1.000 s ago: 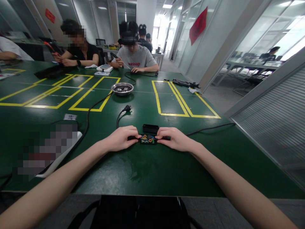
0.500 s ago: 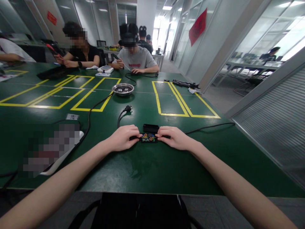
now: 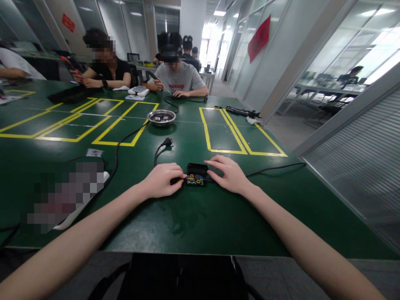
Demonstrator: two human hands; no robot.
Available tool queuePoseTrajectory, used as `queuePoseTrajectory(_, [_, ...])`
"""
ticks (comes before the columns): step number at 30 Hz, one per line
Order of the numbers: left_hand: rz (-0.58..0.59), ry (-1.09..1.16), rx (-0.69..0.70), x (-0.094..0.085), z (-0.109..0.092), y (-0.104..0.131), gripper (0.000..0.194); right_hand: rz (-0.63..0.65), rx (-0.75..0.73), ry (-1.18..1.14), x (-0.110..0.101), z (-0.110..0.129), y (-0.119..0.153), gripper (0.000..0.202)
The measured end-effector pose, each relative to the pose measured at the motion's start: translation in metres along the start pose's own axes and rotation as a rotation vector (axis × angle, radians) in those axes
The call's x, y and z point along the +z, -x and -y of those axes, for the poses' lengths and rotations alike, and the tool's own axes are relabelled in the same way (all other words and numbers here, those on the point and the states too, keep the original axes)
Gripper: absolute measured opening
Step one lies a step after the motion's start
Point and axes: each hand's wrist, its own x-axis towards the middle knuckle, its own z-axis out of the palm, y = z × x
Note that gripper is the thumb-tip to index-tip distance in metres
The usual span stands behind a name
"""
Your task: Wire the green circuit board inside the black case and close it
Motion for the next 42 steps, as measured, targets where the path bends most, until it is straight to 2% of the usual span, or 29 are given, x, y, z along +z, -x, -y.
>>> queuePoseTrajectory(2, [-0.016,0.01,0.006,0.0,0.0,0.0,0.022,0.03,0.089,-0.003,0.006,-0.001,-0.001,0.029])
queuePoseTrajectory(5, [-0.036,-0.018,-0.021,0.001,0.002,0.001,0.026,0.053,0.19,-0.083,0.013,0.003,-0.001,0.022])
queuePoseTrajectory(12, [-0.042,-0.029,-0.15,0.005,0.007,0.002,0.041,0.02,0.375,-0.481,0.012,0.018,-0.001,0.019])
queuePoseTrajectory(16, [0.001,-0.012,-0.167,0.004,0.005,0.004,0.053,-0.073,0.4,-0.627,0.016,0.022,-0.002,0.019])
queuePoseTrajectory(21, [0.012,0.068,-0.162,0.004,0.004,0.007,0.074,-0.084,0.443,-0.645,0.016,0.022,-0.002,0.02])
queuePoseTrajectory(27, [0.0,0.128,-0.174,0.006,0.003,0.008,0.072,-0.046,0.41,-0.613,0.011,0.023,0.0,0.018])
queuePoseTrajectory(42, [-0.006,0.184,-0.138,0.009,0.005,0.009,0.082,-0.118,0.367,-0.574,0.015,0.023,0.004,0.016])
